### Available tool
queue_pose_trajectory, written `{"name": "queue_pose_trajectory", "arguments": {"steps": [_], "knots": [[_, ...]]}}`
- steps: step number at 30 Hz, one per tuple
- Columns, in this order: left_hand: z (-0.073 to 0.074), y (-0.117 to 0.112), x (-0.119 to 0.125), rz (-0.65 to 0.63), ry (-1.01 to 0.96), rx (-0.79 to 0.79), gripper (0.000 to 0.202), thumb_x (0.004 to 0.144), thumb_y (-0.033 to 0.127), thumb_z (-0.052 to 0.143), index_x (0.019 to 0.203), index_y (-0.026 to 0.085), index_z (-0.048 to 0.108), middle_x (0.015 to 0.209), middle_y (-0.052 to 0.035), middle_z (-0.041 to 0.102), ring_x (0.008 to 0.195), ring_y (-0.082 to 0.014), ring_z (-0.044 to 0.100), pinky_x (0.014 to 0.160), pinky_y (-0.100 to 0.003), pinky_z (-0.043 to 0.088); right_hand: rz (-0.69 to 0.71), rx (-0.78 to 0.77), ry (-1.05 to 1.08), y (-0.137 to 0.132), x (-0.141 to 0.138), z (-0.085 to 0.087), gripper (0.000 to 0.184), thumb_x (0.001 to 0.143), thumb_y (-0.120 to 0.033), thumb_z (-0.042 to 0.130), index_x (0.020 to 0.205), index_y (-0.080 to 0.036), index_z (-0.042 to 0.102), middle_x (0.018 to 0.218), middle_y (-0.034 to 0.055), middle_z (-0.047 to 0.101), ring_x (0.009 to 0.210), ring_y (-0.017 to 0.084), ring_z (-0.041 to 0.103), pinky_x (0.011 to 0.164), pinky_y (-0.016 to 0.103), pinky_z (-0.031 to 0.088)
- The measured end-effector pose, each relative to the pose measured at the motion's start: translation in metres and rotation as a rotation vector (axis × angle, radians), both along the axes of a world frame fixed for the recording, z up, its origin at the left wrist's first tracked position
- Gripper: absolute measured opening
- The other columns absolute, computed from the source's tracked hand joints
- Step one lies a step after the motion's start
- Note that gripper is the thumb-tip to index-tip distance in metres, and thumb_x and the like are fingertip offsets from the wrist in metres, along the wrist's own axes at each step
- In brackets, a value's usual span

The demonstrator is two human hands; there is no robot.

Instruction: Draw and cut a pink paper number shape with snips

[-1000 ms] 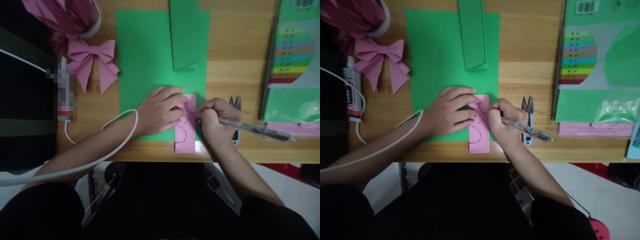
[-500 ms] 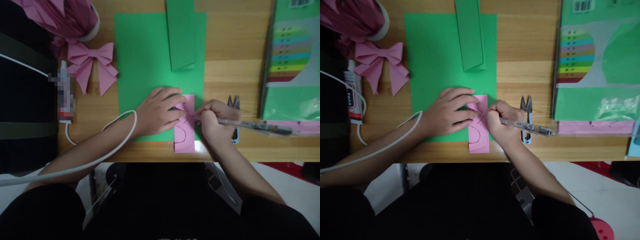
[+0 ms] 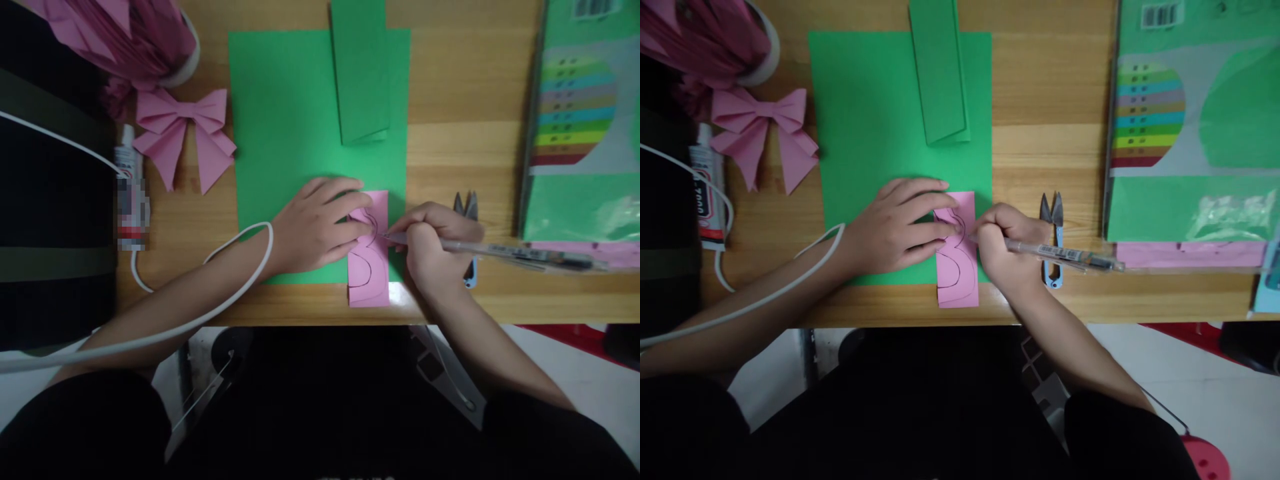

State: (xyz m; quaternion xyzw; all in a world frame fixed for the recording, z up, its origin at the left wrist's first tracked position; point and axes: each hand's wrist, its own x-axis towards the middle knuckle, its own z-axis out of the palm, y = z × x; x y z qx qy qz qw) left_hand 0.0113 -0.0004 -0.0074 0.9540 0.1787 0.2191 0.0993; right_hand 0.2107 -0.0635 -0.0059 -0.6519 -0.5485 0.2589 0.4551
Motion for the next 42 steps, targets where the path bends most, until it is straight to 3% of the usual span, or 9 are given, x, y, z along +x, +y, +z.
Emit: {"name": "queue_pose_trajectory", "arguments": {"steps": [8,16,23,28,37,42], "knots": [[0.001,0.001,-0.001,-0.007,0.053,-0.031,0.021,0.099,0.028,0.054,0.11,0.023,0.071,0.13,-0.0101,0.067,0.127,-0.0311,0.057,0.1,-0.048,0.047,-0.145,-0.018,0.22,-0.007,-0.005,0.007,0.016,0.075,-0.017,0.051,0.067,-0.022,0.064,0.051,-0.0042,0.056,0.036,0.011,0.047,0.034,0.025,0.034],[0.0,0.0,-0.001,-0.016,0.031,-0.033,0.019,0.097,0.026,0.056,0.109,0.021,0.07,0.126,-0.0103,0.068,0.125,-0.0316,0.057,0.097,-0.049,0.047,-0.168,-0.029,0.046,-0.02,-0.014,0.0,0.02,0.073,-0.015,0.051,0.065,-0.021,0.068,0.057,-0.0034,0.065,0.046,0.013,0.057,0.048,0.028,0.046],[-0.003,0.001,-0.001,-0.013,0.028,-0.016,0.021,0.098,0.029,0.055,0.111,0.023,0.07,0.127,-0.0093,0.066,0.124,-0.0315,0.056,0.098,-0.049,0.046,-0.179,-0.029,-0.014,-0.017,-0.017,0.003,0.021,0.073,-0.017,0.05,0.064,-0.021,0.068,0.051,-0.004,0.062,0.041,0.013,0.055,0.043,0.027,0.043],[-0.004,0.0,-0.001,-0.009,0.034,-0.09,0.022,0.097,0.029,0.057,0.113,0.024,0.071,0.131,-0.01,0.064,0.129,-0.0338,0.052,0.102,-0.052,0.042,-0.203,-0.033,-0.044,-0.016,-0.018,0.001,0.021,0.074,-0.019,0.05,0.065,-0.021,0.069,0.053,-0.0038,0.064,0.041,0.013,0.056,0.043,0.026,0.045],[-0.003,0.0,0.0,0.003,0.031,-0.031,0.019,0.098,0.03,0.056,0.108,0.024,0.071,0.127,-0.0074,0.067,0.127,-0.0313,0.056,0.099,-0.049,0.044,-0.125,-0.02,-0.037,-0.017,-0.017,0.005,0.022,0.071,-0.016,0.049,0.059,-0.02,0.067,0.049,-0.0036,0.061,0.041,0.012,0.052,0.043,0.026,0.042],[-0.004,0.0,0.0,0.008,0.047,-0.042,0.02,0.097,0.031,0.057,0.11,0.025,0.071,0.13,-0.0063,0.066,0.129,-0.0307,0.054,0.102,-0.049,0.043,-0.165,-0.04,-0.055,-0.018,-0.016,0.002,0.022,0.073,-0.018,0.049,0.064,-0.02,0.069,0.051,-0.0028,0.062,0.042,0.013,0.055,0.045,0.027,0.044]]}}
